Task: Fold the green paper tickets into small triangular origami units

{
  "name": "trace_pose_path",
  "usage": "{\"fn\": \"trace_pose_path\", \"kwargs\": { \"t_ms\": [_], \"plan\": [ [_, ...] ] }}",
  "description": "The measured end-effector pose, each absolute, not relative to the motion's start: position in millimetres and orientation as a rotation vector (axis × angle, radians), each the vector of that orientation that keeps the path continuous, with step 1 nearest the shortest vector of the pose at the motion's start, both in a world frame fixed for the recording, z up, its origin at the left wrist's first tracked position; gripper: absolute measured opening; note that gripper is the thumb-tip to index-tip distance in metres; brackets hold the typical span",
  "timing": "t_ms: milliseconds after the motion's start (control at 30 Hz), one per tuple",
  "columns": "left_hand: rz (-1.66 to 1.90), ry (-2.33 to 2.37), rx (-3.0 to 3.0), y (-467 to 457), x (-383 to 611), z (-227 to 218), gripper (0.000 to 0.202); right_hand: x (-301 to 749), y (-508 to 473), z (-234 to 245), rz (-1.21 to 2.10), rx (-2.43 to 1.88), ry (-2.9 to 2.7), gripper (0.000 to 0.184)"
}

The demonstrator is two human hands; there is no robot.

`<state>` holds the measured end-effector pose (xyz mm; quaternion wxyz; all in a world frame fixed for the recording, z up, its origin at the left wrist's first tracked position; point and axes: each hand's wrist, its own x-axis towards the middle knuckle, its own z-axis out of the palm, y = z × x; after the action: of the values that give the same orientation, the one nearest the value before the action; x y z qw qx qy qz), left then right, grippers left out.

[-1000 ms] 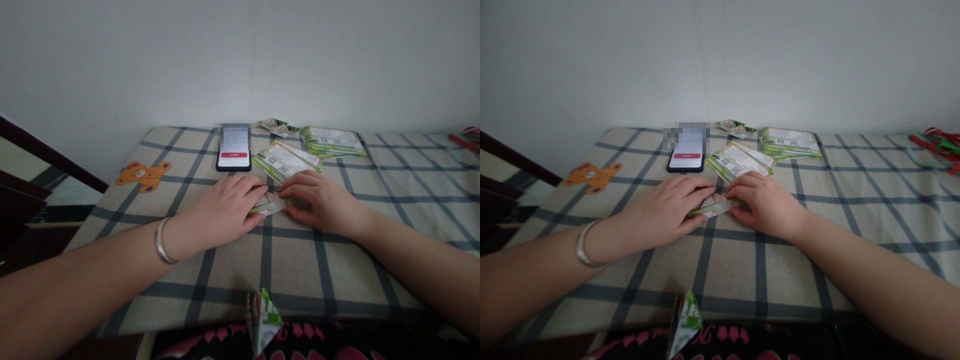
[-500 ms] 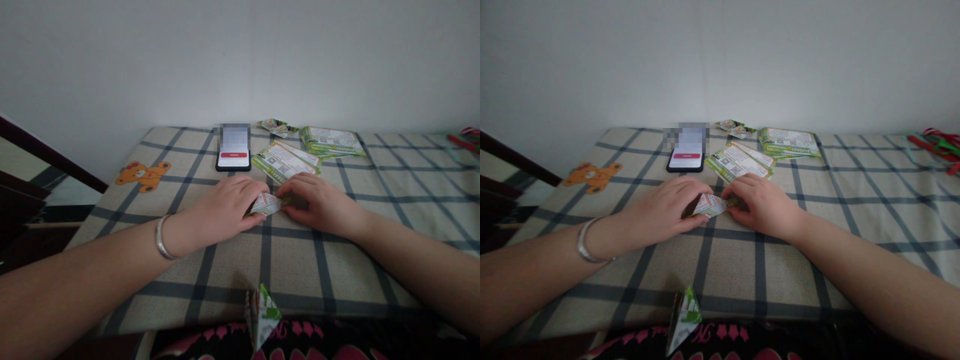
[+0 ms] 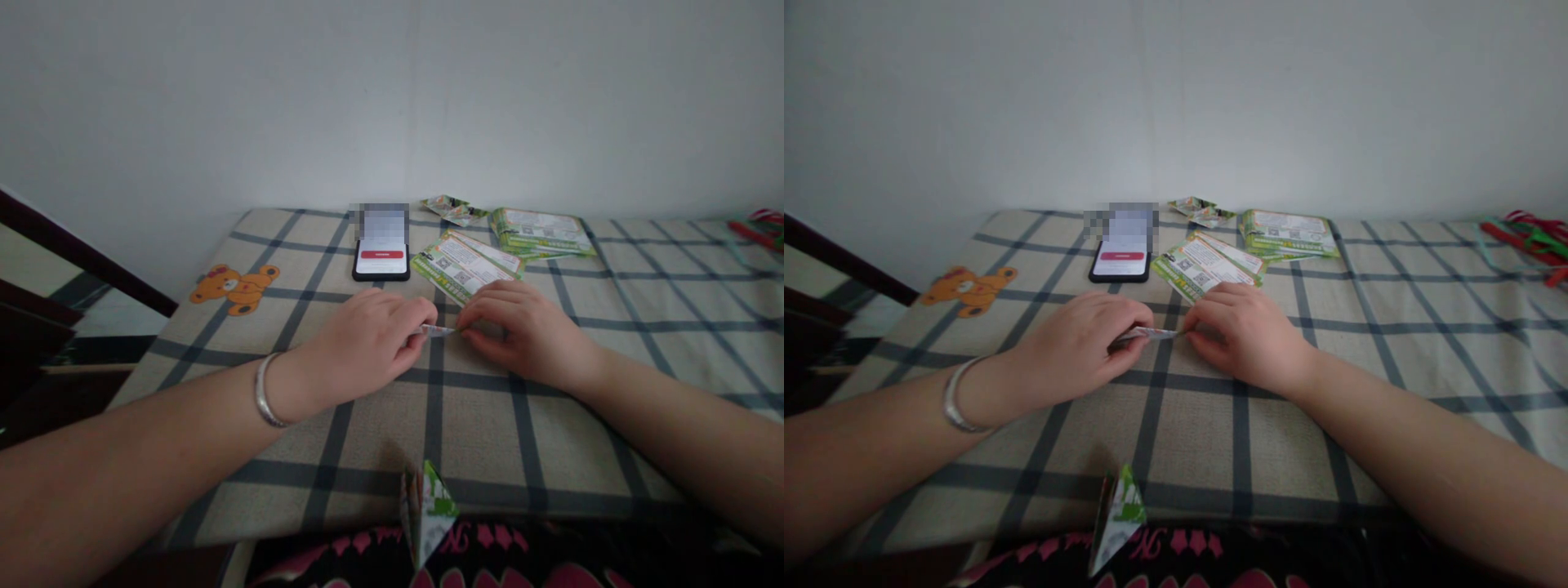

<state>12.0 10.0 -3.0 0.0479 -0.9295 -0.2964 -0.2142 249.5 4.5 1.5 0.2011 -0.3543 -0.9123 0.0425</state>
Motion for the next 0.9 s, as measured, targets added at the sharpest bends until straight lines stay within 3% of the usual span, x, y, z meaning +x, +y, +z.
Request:
{"fn": "trace_pose_path", "kwargs": {
  "t_ms": [433,900],
  "plan": [
    [-0.757,-0.819,-2.797,7.9,12.4,0.1,0.009,241.1,-5.0,2.2,-0.068,-0.844,-2.361,0.004],
    [-0.992,-1.205,-3.251,1.2,15.3,3.9,0.004,243.0,-3.5,4.2,-0.065,-0.777,-2.312,0.007]
  ]
}}
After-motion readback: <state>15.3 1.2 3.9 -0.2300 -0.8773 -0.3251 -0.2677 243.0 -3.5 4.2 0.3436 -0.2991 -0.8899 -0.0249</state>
